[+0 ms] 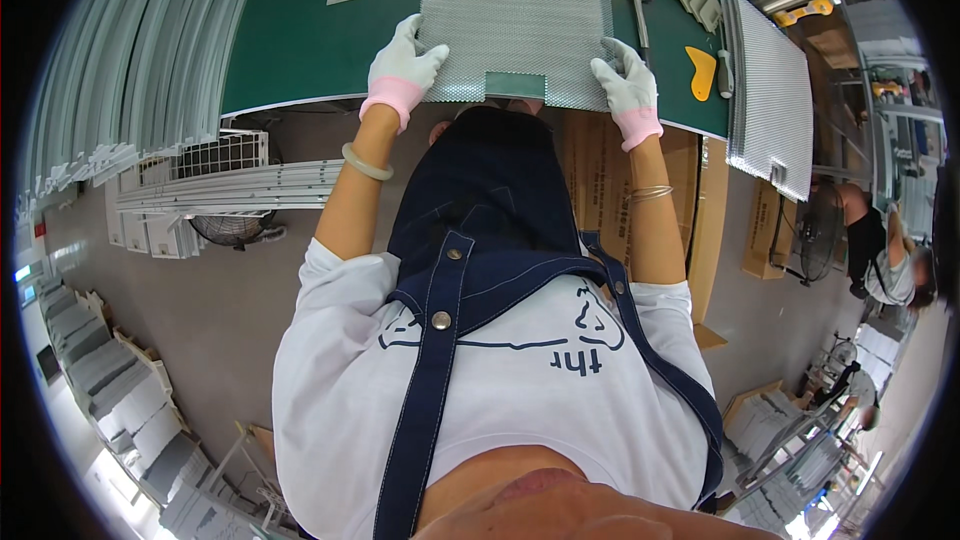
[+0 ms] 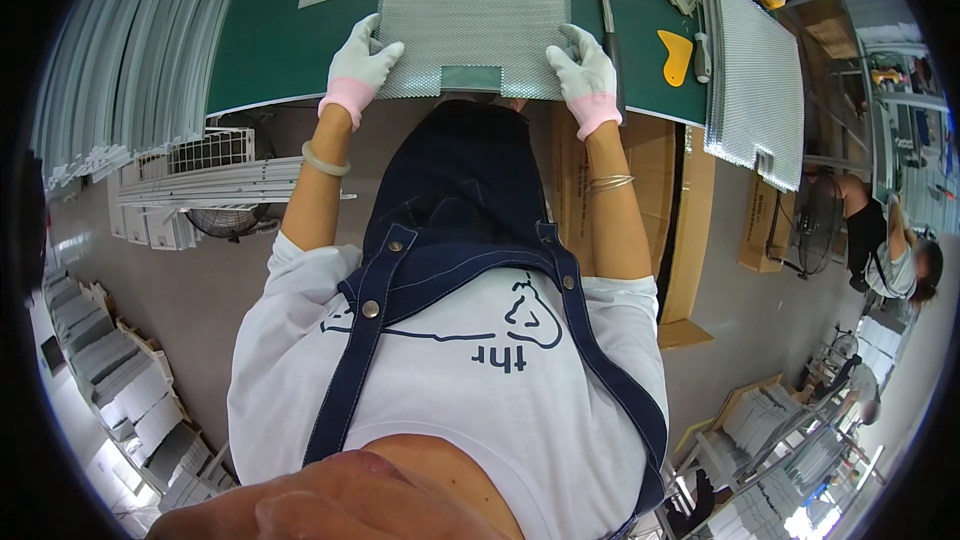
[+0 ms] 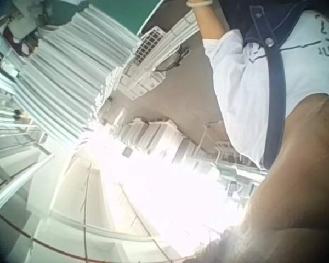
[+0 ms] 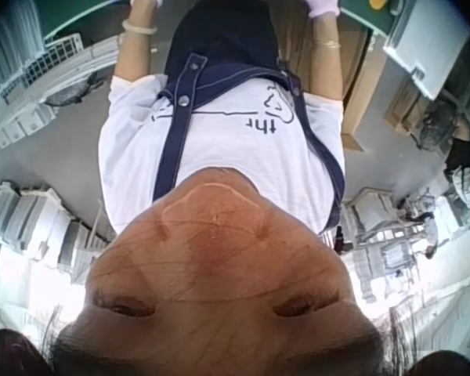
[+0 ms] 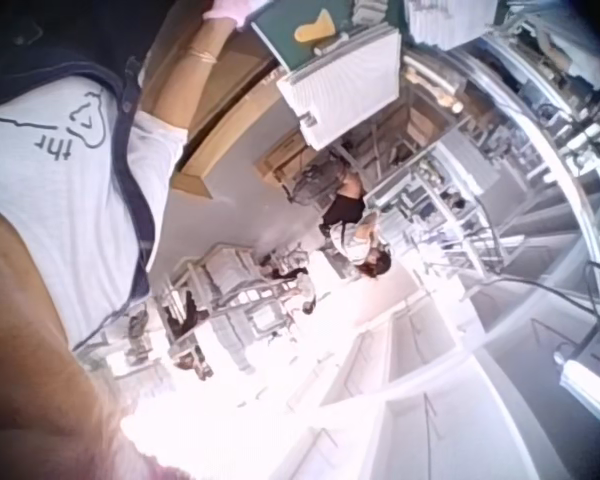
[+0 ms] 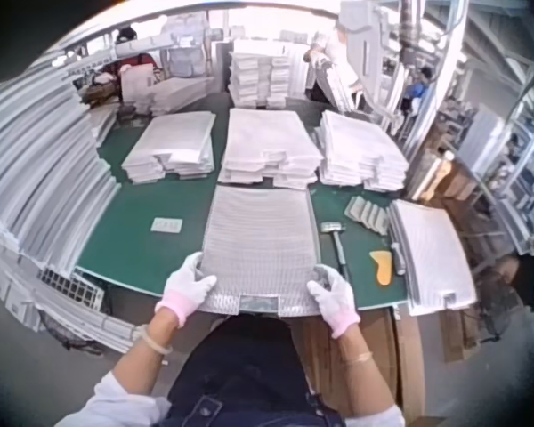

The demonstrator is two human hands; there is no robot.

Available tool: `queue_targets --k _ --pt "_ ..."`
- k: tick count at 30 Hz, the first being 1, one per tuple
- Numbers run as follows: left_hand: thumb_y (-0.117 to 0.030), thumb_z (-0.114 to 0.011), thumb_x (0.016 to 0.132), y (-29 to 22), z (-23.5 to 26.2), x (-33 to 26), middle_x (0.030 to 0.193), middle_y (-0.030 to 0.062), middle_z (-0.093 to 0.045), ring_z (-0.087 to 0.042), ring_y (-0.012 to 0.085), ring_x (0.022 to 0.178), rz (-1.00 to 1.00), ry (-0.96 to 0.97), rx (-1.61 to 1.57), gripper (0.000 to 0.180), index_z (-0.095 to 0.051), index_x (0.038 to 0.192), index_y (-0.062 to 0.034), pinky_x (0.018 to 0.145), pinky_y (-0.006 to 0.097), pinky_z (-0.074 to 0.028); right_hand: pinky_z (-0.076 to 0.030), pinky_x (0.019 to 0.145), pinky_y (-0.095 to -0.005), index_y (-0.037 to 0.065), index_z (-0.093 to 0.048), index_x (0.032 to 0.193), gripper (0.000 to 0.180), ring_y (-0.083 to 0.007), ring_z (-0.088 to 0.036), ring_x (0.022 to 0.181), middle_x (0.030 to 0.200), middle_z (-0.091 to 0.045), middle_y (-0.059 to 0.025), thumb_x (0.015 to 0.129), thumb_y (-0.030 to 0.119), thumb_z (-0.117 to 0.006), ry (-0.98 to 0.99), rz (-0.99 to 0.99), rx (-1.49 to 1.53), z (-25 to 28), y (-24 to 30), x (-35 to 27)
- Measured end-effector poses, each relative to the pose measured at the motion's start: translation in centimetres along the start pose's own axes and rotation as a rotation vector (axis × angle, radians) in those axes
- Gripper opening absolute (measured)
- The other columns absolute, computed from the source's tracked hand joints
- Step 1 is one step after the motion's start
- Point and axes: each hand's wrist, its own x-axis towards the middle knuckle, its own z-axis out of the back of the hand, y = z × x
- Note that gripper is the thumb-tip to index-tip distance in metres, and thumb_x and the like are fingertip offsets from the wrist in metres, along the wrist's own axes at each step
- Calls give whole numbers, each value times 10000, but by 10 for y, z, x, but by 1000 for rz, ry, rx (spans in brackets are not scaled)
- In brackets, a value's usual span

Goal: Assembling industrial air filters by placing metal mesh layers into metal frames and securing them using a pneumatic press.

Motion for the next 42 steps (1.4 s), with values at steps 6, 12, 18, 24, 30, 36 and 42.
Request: queue_targets --k 6,12,18,24,30,36,42 --pt "-293 -637 780 4 -4 3 989 136 -622 -614 252 905 -32 -51 60 615 -425 1299 -39 842 320 -458 -430 789 -224 -24 -506 1215 455 -90 -501 849 1033 -585 -51 803 114 -637 -9 -4 25 -3 4 1" --pt "-294 -633 778 -2 -3 4 1005 155 -628 -617 283 918 -10 -33 90 602 -433 1292 -52 845 335 -461 -433 826 -250 -29 -501 1215 472 -134 -540 875 1050 -601 -101 813 187 -624 -34 44 -158 -2 1 3" --pt "-332 -611 785 -7 0 2 1075 171 -612 -572 334 1023 52 39 132 629 -392 1316 -77 894 387 -439 -448 798 -269 -1 -515 1211 474 -155 -565 828 985 -620 -107 800 217 -607 -36 25 -291 -2 -2 4" --pt "-320 -605 794 -4 -2 1 1082 189 -604 -574 335 1016 56 40 147 637 -378 1329 -59 894 378 -439 -411 926 -348 2 -489 1229 507 -317 -539 1088 1184 -553 -200 795 254 -563 -3 -29 -285 -2 19 -4" --pt "-320 -602 797 -12 3 -1 1089 195 -600 -572 339 1020 55 64 162 636 -372 1327 -54 894 381 -440 -406 933 -347 -6 -491 1223 500 -318 -544 1077 1172 -559 -202 802 255 -562 -39 68 -216 -2 4 -5" --pt "-325 -594 808 -10 3 7 1103 213 -589 -566 355 1028 74 116 232 607 -381 1304 -45 881 399 -453 -444 834 -332 0 -502 1215 503 -274 -593 950 1063 -605 -190 799 273 -578 -30 16 -399 -6 10 -1" --pt "-378 -599 803 -32 9 7 1041 192 -619 -599 341 975 77 139 499 512 -457 1172 -53 818 419 -479 -424 907 -378 22 -485 1221 492 -321 -541 1055 1138 -565 -191 817 295 -554 -51 58 -502 -8 5 3"
